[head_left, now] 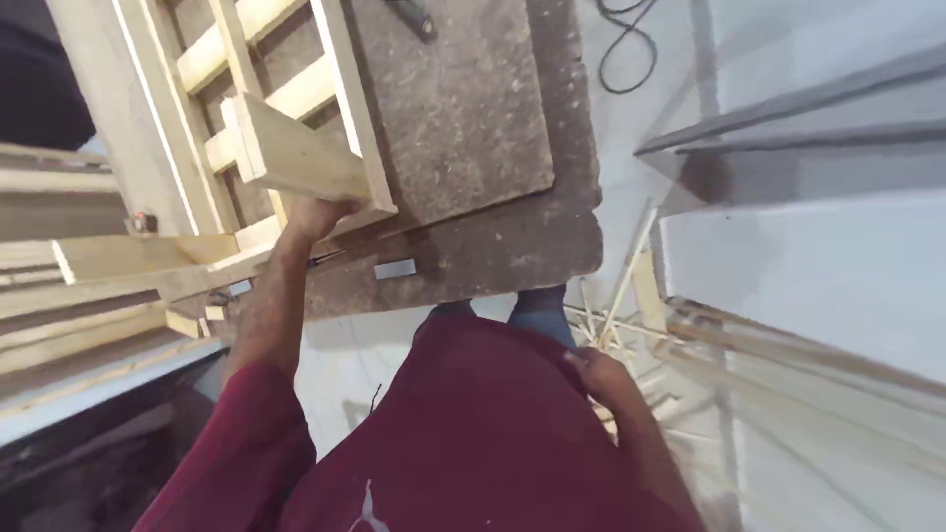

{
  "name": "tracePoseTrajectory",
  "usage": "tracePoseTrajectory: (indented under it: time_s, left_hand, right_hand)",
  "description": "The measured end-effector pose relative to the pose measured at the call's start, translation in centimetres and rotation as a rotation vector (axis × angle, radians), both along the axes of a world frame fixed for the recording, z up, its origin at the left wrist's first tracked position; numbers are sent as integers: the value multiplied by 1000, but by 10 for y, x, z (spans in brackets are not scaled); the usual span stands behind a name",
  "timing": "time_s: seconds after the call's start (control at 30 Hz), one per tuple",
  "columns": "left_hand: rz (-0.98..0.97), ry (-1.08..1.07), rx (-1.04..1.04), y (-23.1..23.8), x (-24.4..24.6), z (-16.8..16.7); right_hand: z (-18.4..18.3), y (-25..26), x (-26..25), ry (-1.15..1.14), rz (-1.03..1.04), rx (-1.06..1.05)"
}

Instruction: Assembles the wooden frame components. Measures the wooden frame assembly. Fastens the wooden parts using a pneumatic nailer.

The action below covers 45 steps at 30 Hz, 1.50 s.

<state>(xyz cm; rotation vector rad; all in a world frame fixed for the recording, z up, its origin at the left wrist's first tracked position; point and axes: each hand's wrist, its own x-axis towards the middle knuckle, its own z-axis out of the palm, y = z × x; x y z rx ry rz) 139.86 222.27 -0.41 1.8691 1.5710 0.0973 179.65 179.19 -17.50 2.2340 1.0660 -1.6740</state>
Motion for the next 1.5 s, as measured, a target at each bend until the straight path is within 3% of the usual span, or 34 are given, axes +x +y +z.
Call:
tracePoseTrajectory:
  time_s: [0.17,0.23,0.3,0.4,0.5,0.57,0.73,0.87,0.97,1.1,1.17,1.27,1.33,1.4,1.5]
  left_hand:
    - [115,-26,29,-10,12,-12]
    - [316,-178,96,-26,27,-31]
    - [570,-186,233,-40,48,-55]
    - [809,-62,456,-52,75,-82]
    - [899,-50,645,-47,89,-100]
    - [916,16,642,-48,92,-100]
    - [909,133,627,-47,94,-96]
    - [782,151,606,-53,78,-99]
    - [826,35,582,-61,81,-102]
    - [990,8,543,-62,97,-96]
    - [1045,39,512,-63,104,-97]
    - [1127,-26,521,-60,109,-101]
    - [1229,26,376,-64,114,-94]
    - [1313,41,191,-59,124,-77]
    - [1294,-99,241,-50,130,-68]
  right_hand:
    - [3,69,122,1,213,-9]
    - [10,100,170,-24,283,14]
    - [14,131,207,-54,337,37]
    - [25,170,242,-102,353,58]
    - [34,204,252,-116,375,103]
    - [40,217,246,-91,409,118]
    - [70,274,209,69,512,239]
    - [108,387,146,172,805,539]
    - [129,487,55,318,1076,817]
    - [122,584,-103,609,1466,1065]
    - [112,607,-168,687,1673,1055]
    - [102,620,-218,798,1773,918]
    - [98,618,-229,861,1803,845]
    - [91,622,-228,891,1838,930]
    - [96,633,-230,864,1899,953]
